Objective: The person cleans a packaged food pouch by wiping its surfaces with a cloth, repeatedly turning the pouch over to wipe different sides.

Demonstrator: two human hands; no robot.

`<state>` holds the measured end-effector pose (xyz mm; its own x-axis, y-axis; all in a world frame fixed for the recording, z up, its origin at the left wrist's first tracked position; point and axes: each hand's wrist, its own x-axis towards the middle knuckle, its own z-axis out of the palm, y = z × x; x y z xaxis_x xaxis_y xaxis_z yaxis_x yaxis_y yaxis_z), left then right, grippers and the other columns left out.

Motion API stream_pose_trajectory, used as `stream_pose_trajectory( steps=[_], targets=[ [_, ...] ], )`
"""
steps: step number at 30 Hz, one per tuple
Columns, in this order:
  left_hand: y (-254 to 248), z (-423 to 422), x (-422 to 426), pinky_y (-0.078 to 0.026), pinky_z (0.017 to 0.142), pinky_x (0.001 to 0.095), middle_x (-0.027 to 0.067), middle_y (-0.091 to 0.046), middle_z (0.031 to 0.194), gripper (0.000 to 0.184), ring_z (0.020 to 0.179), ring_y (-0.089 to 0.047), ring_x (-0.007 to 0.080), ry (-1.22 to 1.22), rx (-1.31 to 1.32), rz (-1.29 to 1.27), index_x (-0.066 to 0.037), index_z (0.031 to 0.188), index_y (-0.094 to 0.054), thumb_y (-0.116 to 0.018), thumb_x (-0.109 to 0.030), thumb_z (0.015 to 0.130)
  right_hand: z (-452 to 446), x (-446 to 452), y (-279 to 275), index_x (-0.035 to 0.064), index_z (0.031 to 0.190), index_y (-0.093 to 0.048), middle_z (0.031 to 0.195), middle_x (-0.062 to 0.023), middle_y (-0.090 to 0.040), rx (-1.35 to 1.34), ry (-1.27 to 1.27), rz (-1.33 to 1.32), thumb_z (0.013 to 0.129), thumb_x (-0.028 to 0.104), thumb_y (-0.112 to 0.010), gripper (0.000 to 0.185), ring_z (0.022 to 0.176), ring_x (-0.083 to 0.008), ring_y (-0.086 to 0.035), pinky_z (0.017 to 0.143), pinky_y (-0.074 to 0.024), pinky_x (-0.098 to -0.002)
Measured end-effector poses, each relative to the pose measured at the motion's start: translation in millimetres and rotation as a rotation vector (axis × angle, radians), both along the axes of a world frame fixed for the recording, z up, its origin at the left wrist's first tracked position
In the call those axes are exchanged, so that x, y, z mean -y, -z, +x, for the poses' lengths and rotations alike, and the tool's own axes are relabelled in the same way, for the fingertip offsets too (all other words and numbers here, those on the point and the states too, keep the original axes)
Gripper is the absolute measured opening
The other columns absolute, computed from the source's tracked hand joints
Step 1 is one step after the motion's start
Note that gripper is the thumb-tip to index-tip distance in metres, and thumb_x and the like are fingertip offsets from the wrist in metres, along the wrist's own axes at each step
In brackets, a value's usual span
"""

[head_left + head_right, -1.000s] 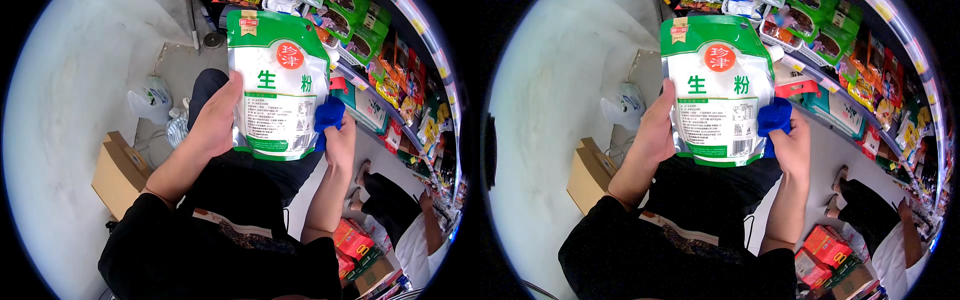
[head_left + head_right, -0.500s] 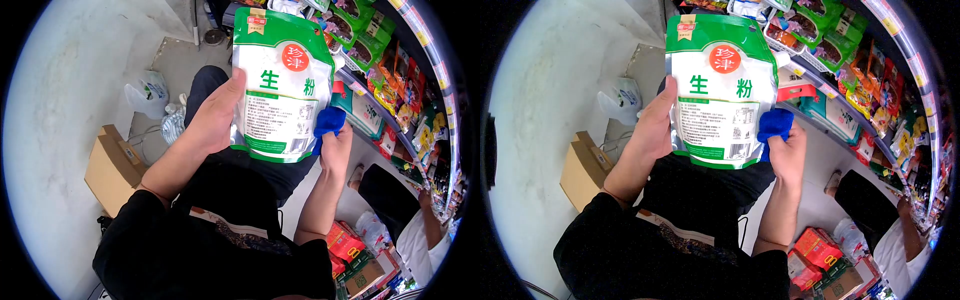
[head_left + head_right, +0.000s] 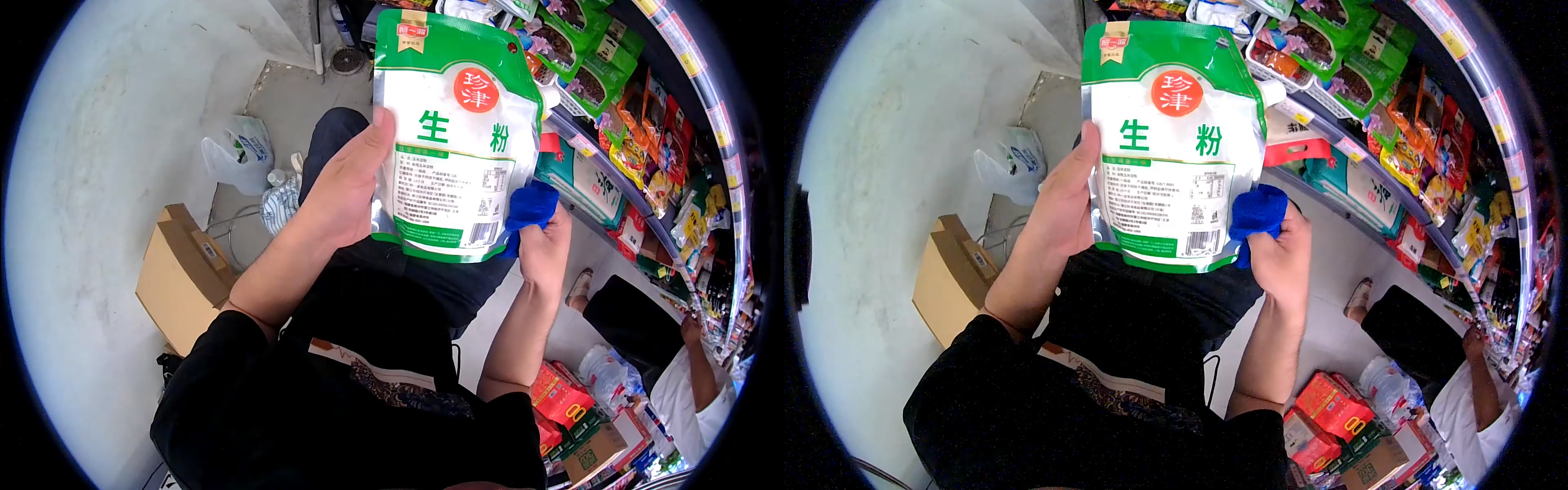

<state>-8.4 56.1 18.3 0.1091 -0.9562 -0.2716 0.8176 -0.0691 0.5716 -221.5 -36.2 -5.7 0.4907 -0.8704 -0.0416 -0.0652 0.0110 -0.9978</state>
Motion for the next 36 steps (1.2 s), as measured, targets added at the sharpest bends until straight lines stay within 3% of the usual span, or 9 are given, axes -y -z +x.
stream_pose_trajectory(
  steps=[11,16,19,25,28,36],
  targets=[
    [1,9,2,-0.047,0.091,0.0379,0.0175,-0.049,0.127,0.053,0.111,-0.054,0.0258,-0.015,-0.091,0.023,0.003,0.131,-0.035,-0.031,-0.038,0.097,3,-4,4,0.0001,0.086,-0.061,0.076,-0.0006,-0.061,0.035,0.014,0.152,0.074,-0.007,-0.048,0.019,0.068,-0.0065,-0.055,0.062,-0.0439,-0.0204],
    [-3,9,3,-0.046,0.093,0.0386,0.0173,-0.048,0.128,0.051,0.112,-0.053,0.0258,-0.003,-0.119,-0.005,0.002,0.132,-0.033,-0.035,-0.036,0.097,4,-4,13,-0.0004,0.092,-0.061,0.082,-0.001,-0.062,0.103,0.085,0.239,0.077,-0.007,-0.047,0.022,0.07,-0.007,-0.055,0.065,-0.0439,-0.0204],
    [-2,9,3,-0.046,0.093,0.0385,0.0171,-0.048,0.128,0.052,0.112,-0.053,0.0258,-0.002,-0.111,-0.009,0.002,0.132,-0.033,-0.036,-0.036,0.097,-5,-2,26,0.0012,0.102,-0.059,0.095,-0.0035,-0.062,0.104,0.038,0.238,0.086,0.006,-0.055,0.017,0.085,-0.0107,-0.057,0.078,-0.0453,-0.025],
    [-1,10,3,-0.046,0.093,0.0382,0.0173,-0.048,0.128,0.052,0.112,-0.053,0.0261,-0.004,-0.113,0.009,0.002,0.132,-0.033,-0.035,-0.036,0.097,-4,-3,29,0.0018,0.103,-0.059,0.096,-0.0035,-0.062,0.162,0.063,0.269,0.087,0.008,-0.056,0.018,0.085,-0.0113,-0.058,0.078,-0.0459,-0.0251],
    [1,11,4,-0.047,0.093,0.0381,0.0179,-0.048,0.128,0.052,0.112,-0.054,0.0262,-0.008,-0.101,-0.002,0.003,0.132,-0.033,-0.035,-0.036,0.097,6,-7,20,0.0007,0.091,-0.06,0.084,-0.0003,-0.061,0.14,0.163,0.301,0.081,-0.003,-0.049,0.016,0.072,-0.0063,-0.054,0.065,-0.0432,-0.0206],
    [-1,13,3,-0.045,0.094,0.0377,0.0194,-0.047,0.128,0.05,0.113,-0.052,0.0266,-0.009,-0.088,-0.016,0.004,0.13,-0.033,-0.034,-0.034,0.098,3,-7,26,0.0007,0.094,-0.06,0.086,-0.0014,-0.062,0.198,0.091,0.286,0.083,0.001,-0.057,0.012,0.076,-0.0075,-0.056,0.07,-0.045,-0.022]
  ],
)
